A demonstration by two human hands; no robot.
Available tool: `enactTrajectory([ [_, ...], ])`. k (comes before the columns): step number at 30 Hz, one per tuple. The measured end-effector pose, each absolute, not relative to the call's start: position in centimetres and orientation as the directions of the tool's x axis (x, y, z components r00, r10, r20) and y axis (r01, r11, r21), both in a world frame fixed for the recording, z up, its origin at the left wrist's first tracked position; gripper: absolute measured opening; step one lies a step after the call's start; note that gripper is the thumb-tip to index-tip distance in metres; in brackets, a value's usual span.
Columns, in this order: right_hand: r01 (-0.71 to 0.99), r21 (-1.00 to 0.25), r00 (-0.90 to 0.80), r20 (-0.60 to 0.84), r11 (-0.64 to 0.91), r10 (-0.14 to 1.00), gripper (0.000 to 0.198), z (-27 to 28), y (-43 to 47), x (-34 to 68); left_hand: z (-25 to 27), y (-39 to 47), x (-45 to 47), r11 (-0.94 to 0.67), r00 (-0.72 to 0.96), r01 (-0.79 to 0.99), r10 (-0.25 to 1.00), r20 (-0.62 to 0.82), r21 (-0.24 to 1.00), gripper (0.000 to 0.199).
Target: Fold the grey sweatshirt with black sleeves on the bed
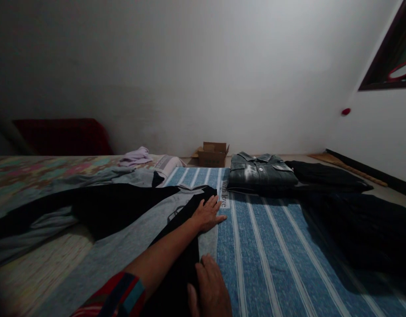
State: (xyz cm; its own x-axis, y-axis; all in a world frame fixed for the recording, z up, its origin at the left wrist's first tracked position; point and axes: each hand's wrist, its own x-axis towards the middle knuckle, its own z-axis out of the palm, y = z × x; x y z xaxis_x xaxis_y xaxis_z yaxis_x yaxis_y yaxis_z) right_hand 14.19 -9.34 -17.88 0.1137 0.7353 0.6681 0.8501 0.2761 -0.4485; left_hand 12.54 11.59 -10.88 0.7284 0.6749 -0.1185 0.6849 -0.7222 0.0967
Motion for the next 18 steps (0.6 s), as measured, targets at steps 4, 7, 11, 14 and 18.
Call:
enactTrajectory([
  [4,0.835,-0.475,0.142,0.672,0.276,0.727,0.033,-17.8,-9.1,14.0,-10.4,10.6,12.7,-0.734,0.734,0.678,0.675,-0.075,0.037,0.072],
  [7,0.831,-0.479,0.154,0.687,0.283,0.71,0.034,-17.6,-9.2,13.7,-10.2,9.4,12.7,-0.708,0.71,0.703,0.692,-0.13,0.063,0.076],
  [11,0.829,-0.471,0.146,0.701,0.3,0.698,0.037,-17.7,-9.1,13.6,-10.3,8.0,12.5,-0.672,0.676,0.734,0.709,-0.203,0.098,0.087],
  [14,0.825,-0.48,0.156,0.7,0.298,0.697,0.037,-17.9,-9.0,13.6,-10.4,7.7,12.4,-0.664,0.668,0.741,0.714,-0.21,0.101,0.091],
  [18,0.821,-0.482,0.145,0.696,0.307,0.704,0.036,-17.9,-8.9,13.6,-10.6,7.8,12.4,-0.669,0.672,0.737,0.709,-0.216,0.094,0.093],
])
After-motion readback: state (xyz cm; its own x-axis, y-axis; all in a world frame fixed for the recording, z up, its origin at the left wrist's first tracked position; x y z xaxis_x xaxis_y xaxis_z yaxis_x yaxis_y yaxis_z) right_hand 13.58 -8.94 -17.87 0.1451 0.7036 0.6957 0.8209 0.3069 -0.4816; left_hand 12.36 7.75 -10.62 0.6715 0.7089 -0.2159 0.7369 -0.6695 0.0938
